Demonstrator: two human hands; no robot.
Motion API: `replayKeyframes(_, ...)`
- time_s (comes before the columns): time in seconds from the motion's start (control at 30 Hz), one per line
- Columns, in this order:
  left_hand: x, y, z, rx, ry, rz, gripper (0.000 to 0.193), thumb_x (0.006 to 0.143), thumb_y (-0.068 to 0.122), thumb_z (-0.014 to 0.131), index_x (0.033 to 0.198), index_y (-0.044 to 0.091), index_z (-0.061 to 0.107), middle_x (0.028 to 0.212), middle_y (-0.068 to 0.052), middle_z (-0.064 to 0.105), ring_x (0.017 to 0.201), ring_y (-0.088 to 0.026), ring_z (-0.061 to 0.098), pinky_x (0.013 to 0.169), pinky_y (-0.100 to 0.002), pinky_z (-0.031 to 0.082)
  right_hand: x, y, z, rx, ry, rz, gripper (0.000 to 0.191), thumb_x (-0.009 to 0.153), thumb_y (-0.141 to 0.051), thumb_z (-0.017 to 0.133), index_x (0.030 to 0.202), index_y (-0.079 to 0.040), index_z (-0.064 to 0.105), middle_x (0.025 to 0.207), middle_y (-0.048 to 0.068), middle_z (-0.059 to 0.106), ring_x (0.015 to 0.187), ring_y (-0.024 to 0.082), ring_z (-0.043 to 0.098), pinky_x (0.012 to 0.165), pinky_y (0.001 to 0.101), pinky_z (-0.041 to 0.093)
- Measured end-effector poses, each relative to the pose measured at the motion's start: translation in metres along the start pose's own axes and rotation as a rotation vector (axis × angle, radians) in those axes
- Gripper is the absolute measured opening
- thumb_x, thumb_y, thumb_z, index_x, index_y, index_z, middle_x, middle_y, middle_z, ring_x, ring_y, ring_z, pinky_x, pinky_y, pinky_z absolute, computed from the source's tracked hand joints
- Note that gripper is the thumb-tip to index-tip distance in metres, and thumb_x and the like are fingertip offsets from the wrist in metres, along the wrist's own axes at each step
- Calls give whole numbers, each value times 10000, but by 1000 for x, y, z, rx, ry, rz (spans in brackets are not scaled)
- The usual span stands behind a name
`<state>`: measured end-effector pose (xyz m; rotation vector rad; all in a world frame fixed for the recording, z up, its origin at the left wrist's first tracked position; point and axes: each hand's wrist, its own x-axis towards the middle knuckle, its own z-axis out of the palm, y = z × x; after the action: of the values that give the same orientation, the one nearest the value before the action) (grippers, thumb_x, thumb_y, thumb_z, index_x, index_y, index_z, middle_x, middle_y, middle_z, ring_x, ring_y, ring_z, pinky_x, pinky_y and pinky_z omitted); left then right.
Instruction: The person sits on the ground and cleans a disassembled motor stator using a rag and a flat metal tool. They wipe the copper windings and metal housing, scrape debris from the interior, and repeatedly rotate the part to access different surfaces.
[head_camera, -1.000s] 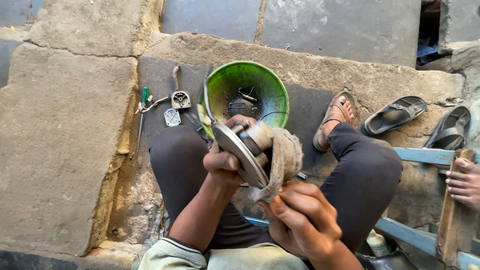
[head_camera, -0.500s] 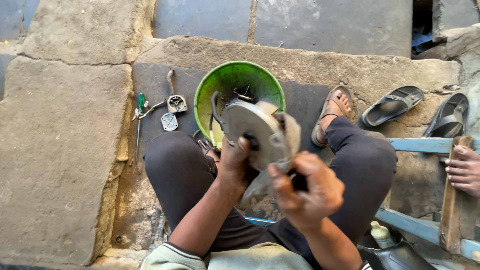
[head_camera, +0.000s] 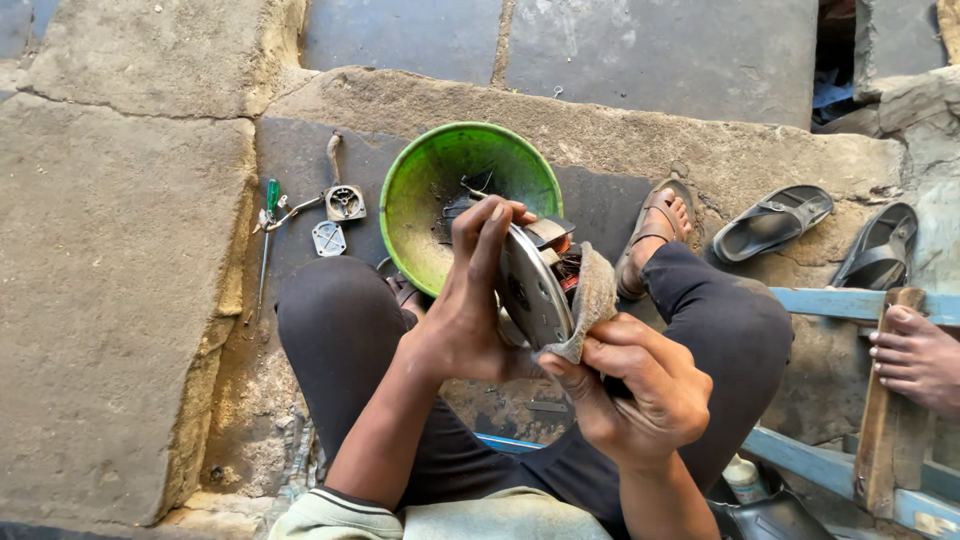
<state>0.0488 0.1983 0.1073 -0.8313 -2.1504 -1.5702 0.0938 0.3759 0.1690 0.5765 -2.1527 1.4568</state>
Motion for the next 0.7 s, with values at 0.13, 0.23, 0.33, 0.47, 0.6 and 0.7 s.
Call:
replayKeyframes(0.13,-2,1,0,21,21,19,1396,606,501,983,1661,127,150,1463,-222,316,1350,-384,447,1160,-493,437,-2,2,-4,18,-22,-28,278,735,-33,891,831,25,637,852,166,709,774,222,740,696,280,580)
replayKeyframes(0.23,-3,5,1,22,62,42,1431,501,616,977,1618,122,232,1446,-219,340,1267,-377,448,1092,-505,432,-7,4,-3,118,38,146,207,788,4,850,856,43,659,848,156,710,697,187,681,680,272,545)
replayKeyframes(0.33,-3,8,0,3,67,42,1447,473,664,951,1607,102,249,1419,-231,351,1262,-378,437,1087,-526,431,-11,0,1,171,81,207,174,850,-6,826,905,48,669,785,133,698,667,174,650,648,265,523)
replayKeyframes(0.47,-2,11,-5,45,64,88,1343,562,601,978,1594,76,298,1401,-230,402,1254,-375,460,1044,-508,465,-6,-12,5,-222,6,-102,202,910,-11,750,1088,63,689,943,154,668,792,236,708,686,305,569)
replayKeyframes(0.6,-3,16,-17,116,60,91,1271,591,546,979,1581,46,359,1382,-235,454,1233,-391,501,1015,-475,487,6,-23,8,-283,-111,-113,284,944,9,725,1218,57,668,1004,156,667,774,231,711,681,309,568)
replayKeyframes(0.7,0,18,-24,131,17,93,1239,612,558,960,1580,40,385,1360,-230,485,1193,-371,542,972,-435,509,15,-28,10,-326,-144,-81,326,932,22,717,1249,74,661,982,151,674,734,229,703,641,317,561)
